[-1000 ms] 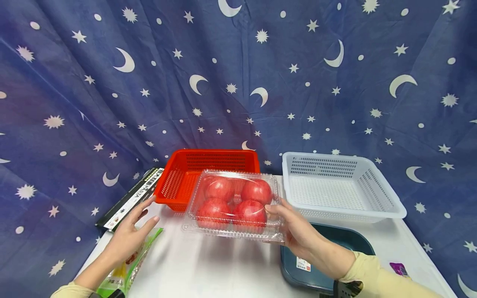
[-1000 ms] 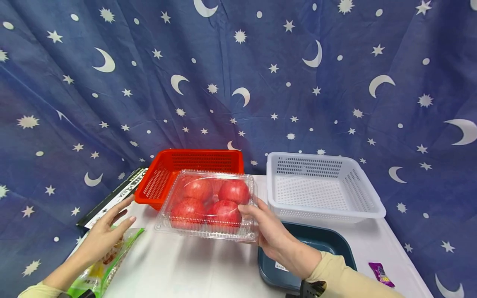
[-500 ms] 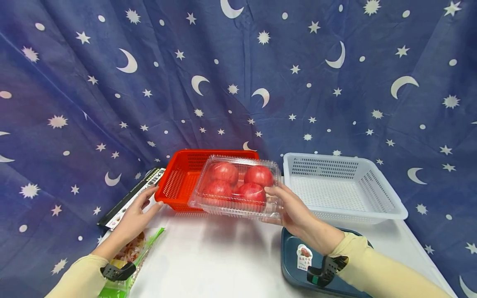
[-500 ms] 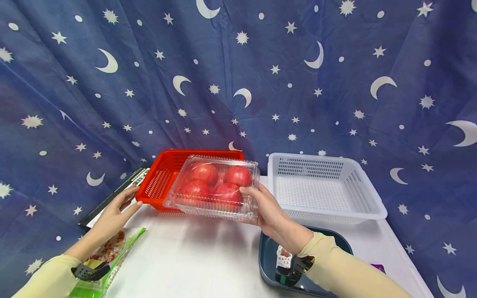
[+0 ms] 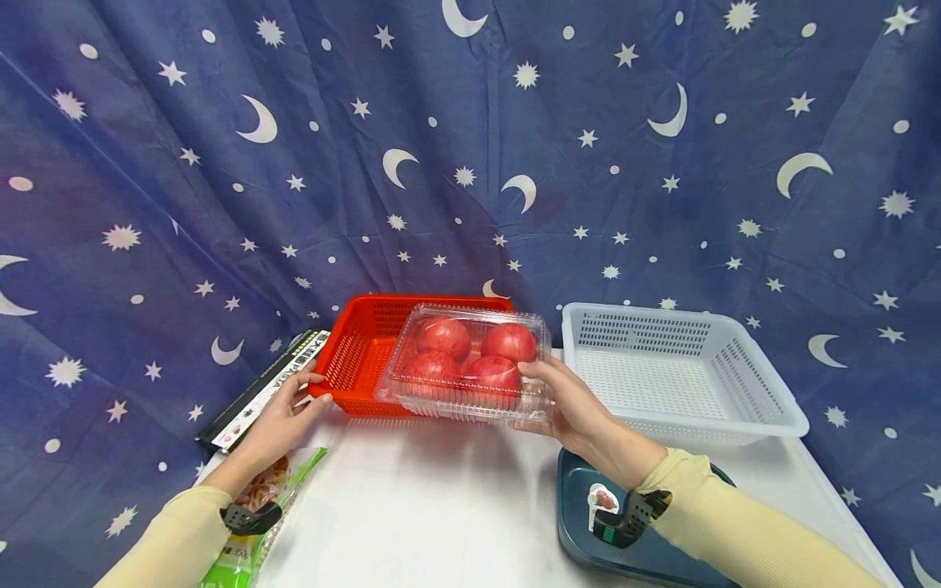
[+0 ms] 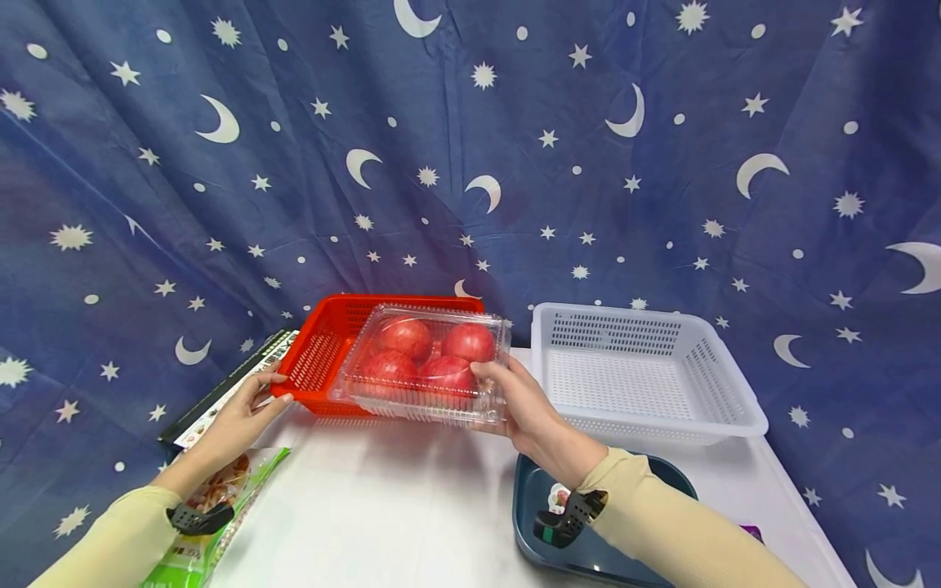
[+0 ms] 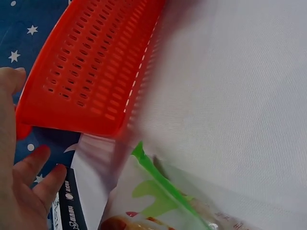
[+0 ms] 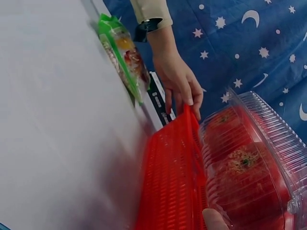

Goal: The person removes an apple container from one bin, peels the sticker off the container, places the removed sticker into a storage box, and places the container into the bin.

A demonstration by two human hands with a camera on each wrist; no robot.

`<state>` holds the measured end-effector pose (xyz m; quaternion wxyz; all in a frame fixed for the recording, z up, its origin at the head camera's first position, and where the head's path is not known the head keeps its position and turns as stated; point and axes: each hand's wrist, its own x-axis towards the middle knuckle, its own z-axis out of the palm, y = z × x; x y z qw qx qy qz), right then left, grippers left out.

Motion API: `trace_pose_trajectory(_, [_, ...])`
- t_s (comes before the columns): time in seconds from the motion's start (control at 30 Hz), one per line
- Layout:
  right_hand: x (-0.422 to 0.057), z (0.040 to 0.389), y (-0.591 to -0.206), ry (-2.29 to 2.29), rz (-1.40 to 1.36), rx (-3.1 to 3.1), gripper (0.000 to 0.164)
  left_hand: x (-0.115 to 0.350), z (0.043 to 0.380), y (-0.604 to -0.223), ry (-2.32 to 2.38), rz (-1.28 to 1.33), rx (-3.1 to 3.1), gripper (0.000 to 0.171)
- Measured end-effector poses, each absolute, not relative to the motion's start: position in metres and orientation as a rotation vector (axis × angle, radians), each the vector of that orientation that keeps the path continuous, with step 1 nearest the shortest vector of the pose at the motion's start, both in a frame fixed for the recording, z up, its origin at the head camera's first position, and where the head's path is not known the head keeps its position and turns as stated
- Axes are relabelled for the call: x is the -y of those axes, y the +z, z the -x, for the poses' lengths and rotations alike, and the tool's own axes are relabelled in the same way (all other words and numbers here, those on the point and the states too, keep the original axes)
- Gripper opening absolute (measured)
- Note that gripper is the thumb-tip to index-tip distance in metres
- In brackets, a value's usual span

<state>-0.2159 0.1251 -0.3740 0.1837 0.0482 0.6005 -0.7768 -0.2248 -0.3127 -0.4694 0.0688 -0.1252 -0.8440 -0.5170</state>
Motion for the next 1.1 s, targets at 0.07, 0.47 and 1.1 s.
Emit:
trace_pose_trajectory(0.07, [-0.125,0.218,-0.375,-2.19,-0.134,-1.691,0.076,0.313,0.226,-0.471,-1.559,0.35,2.548,0.045])
trace_pose_trajectory(0.47, [-0.117,0.234,-0.373,-2.192,-0.167,-1.696,0.073,0.301,0.228,-0.481,-1.651,0.241,2.393,0.043])
trace_pose_trajectory(1.1, [-0.105,0.264,-0.373,-2.18,-0.198,-1.704,0.08,0.29,0.229,-0.487,-1.626,0.041,2.364,0.054])
